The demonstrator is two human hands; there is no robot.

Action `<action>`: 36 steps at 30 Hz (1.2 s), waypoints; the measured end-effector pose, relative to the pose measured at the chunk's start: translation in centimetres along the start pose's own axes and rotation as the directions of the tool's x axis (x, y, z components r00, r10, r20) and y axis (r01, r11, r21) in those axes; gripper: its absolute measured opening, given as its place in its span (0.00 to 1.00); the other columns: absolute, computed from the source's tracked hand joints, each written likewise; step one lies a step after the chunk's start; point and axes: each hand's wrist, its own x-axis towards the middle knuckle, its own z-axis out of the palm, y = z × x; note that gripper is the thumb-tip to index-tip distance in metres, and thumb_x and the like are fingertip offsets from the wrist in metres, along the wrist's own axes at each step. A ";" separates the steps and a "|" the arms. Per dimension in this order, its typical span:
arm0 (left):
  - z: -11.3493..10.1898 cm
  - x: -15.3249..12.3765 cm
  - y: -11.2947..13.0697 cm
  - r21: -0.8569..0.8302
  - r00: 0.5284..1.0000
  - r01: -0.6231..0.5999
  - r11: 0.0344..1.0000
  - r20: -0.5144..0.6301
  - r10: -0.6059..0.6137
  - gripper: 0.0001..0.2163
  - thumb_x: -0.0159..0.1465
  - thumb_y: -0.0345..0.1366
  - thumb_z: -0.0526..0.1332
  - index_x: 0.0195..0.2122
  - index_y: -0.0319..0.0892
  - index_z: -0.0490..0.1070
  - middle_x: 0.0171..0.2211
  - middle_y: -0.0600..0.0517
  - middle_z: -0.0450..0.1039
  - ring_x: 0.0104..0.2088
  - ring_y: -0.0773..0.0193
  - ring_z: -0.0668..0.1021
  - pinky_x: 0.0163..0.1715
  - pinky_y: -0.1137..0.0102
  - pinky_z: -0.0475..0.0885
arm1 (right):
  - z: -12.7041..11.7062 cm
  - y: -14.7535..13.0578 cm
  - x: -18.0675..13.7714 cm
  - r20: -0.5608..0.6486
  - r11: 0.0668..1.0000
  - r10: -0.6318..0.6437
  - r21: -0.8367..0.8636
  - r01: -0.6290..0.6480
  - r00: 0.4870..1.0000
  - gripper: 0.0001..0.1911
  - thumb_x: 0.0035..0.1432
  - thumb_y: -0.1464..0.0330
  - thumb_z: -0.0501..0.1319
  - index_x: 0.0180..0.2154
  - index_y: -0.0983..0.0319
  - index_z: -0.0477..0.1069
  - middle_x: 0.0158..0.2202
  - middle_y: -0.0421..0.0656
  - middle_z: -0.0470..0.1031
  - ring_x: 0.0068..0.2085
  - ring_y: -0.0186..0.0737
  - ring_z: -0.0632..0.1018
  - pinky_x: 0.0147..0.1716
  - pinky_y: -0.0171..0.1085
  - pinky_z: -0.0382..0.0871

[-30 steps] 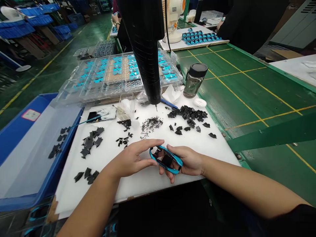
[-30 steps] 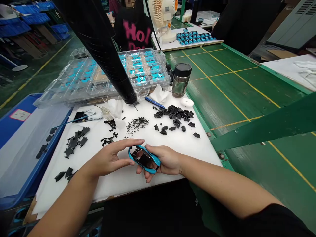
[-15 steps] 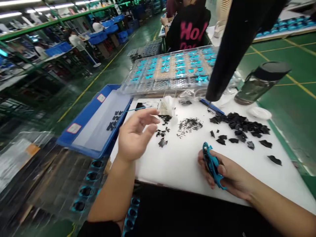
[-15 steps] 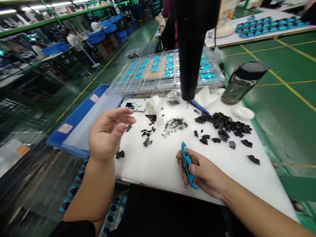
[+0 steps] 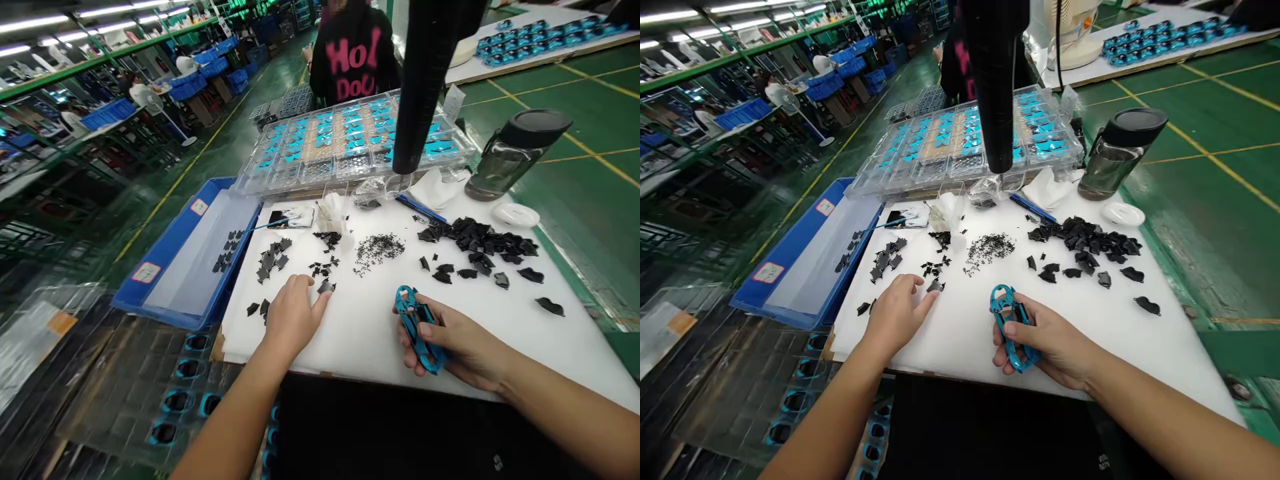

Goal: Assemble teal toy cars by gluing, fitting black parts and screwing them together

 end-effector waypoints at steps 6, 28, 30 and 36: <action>0.4 0.5 0.1 -0.065 0.974 -0.225 0.972 -0.052 0.222 0.04 0.64 0.33 0.62 0.34 0.43 0.67 0.31 0.53 0.71 0.28 0.65 0.75 0.26 0.70 0.71 | -0.1 0.2 0.0 0.031 1.000 -0.001 0.013 0.001 1.000 0.21 0.53 0.62 0.73 0.39 0.61 0.64 0.34 0.43 0.77 0.30 0.41 0.82 0.29 0.38 0.77; -0.9 -2.9 -1.5 -0.034 0.885 -0.464 0.885 -0.061 0.462 0.13 0.66 0.33 0.62 0.52 0.42 0.71 0.39 0.46 0.77 0.39 0.59 0.79 0.38 0.65 0.76 | 0.2 0.0 0.3 -0.052 0.991 0.026 0.135 -0.019 0.998 0.16 0.62 0.55 0.64 0.36 0.62 0.69 0.34 0.48 0.80 0.29 0.46 0.83 0.27 0.41 0.79; -0.6 -3.4 -0.2 -0.058 0.914 -0.405 0.912 0.001 0.406 0.15 0.65 0.40 0.64 0.51 0.42 0.71 0.41 0.45 0.76 0.41 0.57 0.79 0.39 0.64 0.77 | 0.3 0.0 0.4 -0.082 0.987 0.035 0.158 -0.022 0.996 0.18 0.65 0.54 0.60 0.38 0.63 0.71 0.35 0.50 0.81 0.30 0.47 0.83 0.29 0.43 0.80; 0.7 -3.1 0.6 -0.033 0.864 -0.501 0.865 0.041 0.502 0.10 0.68 0.32 0.59 0.48 0.38 0.73 0.41 0.45 0.77 0.41 0.57 0.79 0.42 0.63 0.77 | 1.2 -0.3 0.5 -0.198 0.963 0.039 0.268 0.016 0.979 0.20 0.72 0.59 0.50 0.45 0.66 0.72 0.43 0.54 0.80 0.37 0.46 0.84 0.38 0.45 0.80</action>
